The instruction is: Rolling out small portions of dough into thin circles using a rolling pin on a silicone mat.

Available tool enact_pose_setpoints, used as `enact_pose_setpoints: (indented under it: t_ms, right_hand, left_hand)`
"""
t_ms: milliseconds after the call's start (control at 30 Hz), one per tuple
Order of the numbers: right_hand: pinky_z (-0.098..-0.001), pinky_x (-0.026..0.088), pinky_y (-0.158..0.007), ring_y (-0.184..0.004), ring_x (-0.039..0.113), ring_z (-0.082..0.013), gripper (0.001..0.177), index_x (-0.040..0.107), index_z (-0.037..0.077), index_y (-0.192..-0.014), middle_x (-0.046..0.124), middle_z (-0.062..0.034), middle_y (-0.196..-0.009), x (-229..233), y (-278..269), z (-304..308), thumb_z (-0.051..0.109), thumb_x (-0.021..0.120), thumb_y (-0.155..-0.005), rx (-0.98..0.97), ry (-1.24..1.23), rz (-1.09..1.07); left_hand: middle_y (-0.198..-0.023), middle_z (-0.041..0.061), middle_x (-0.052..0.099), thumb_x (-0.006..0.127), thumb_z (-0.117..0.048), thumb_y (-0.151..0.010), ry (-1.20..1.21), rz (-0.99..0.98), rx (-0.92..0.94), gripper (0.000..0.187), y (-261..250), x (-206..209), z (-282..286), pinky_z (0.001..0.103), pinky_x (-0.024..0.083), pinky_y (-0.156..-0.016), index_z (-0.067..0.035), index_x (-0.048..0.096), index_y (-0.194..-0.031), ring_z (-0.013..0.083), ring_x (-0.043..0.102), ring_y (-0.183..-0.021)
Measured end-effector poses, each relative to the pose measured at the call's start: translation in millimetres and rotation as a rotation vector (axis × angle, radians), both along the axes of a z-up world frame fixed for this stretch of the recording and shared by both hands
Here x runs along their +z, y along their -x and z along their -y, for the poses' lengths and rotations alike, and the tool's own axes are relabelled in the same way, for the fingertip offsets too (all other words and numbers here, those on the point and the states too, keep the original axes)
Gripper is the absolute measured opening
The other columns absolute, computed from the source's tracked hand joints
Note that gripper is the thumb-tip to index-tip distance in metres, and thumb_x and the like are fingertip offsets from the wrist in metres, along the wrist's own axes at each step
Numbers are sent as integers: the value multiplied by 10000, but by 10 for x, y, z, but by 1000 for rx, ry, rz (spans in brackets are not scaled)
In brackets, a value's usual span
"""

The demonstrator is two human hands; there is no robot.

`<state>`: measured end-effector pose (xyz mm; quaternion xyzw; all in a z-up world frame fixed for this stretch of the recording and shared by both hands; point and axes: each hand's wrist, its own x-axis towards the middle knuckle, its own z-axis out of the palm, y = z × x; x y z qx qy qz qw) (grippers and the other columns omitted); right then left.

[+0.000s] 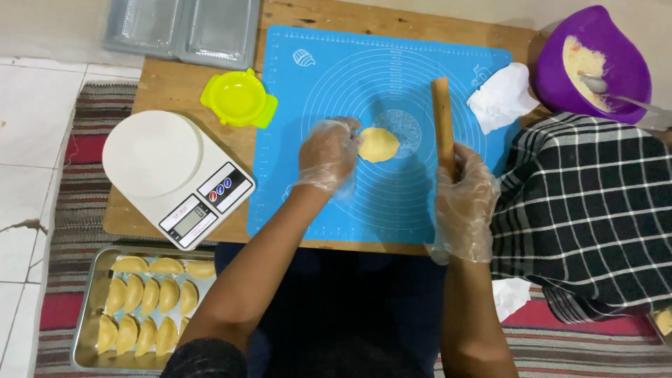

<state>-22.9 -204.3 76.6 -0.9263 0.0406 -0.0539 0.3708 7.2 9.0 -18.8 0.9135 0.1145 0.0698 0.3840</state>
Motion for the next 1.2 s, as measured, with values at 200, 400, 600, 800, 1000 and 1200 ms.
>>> enact_pose_setpoints:
  t_ms: [200, 400, 600, 800, 1000, 1200]
  right_hand:
    - [-462, 632, -803, -1014, 715, -415, 331, 657, -78, -1262, 710, -274, -1068, 173, -58, -340, -96, 690, -933, 381, 55, 329]
    - [-447, 543, -953, -1073, 677, -267, 520, 582, 377, -1426, 690, -17, -1113, -462, -476, -272, 238, 649, -929, 660, 825, 247]
    - [-492, 442, -1083, -1281, 544, -290, 434, 598, 366, -1415, 550, 8, -1402, -454, -493, -174, 336, 617, -982, 506, 712, 114]
    - [-604, 246, -1188, -1472, 361, -420, 490, 532, 223, -1514, 385, -141, -1635, -242, -515, -151, 432, 492, -1072, 330, 614, -10]
    - [-631, 92, -1232, -1568, 137, -375, 575, 363, 313, -1619, 179, -84, -1720, -274, -736, -354, 502, 356, -1075, 218, 676, -233]
    - [-644, 92, -1227, -1562, 128, -363, 582, 318, 304, -1638, 141, -85, -1715, -185, -948, -509, 479, 376, -1085, 209, 683, -220]
  left_hand:
    - [-1091, 209, 715, 691, -125, -949, 251, 359, 293, 287, 221, 616, -253, 526, 561, -847, -38, 674, -1221, 417, 679, -985]
    - [-1369, 135, 554, 697, -146, -993, -206, 615, 121, 404, 342, 345, -364, 516, 358, -1177, -111, 599, -1383, 350, 487, -1370]
    - [-1631, 125, 383, 479, -444, -1071, -421, -13, -88, 554, 383, 594, -94, 703, 130, -1204, -162, 481, -1548, 406, 204, -1545]
    - [-1657, 122, 349, 319, -539, -1053, -526, -301, -88, 656, 268, 544, -42, 764, 2, -1167, -173, 380, -1594, 380, 172, -1566]
    - [-1709, 53, 229, 267, -522, -1039, -535, -435, -45, 650, 122, 558, -49, 739, -45, -1185, -240, 306, -1623, 336, 82, -1587]
    - [-1707, 61, 254, 315, -359, -1077, -499, -383, -9, 563, -15, 796, -114, 703, -25, -1202, -246, 318, -1628, 344, 106, -1583]
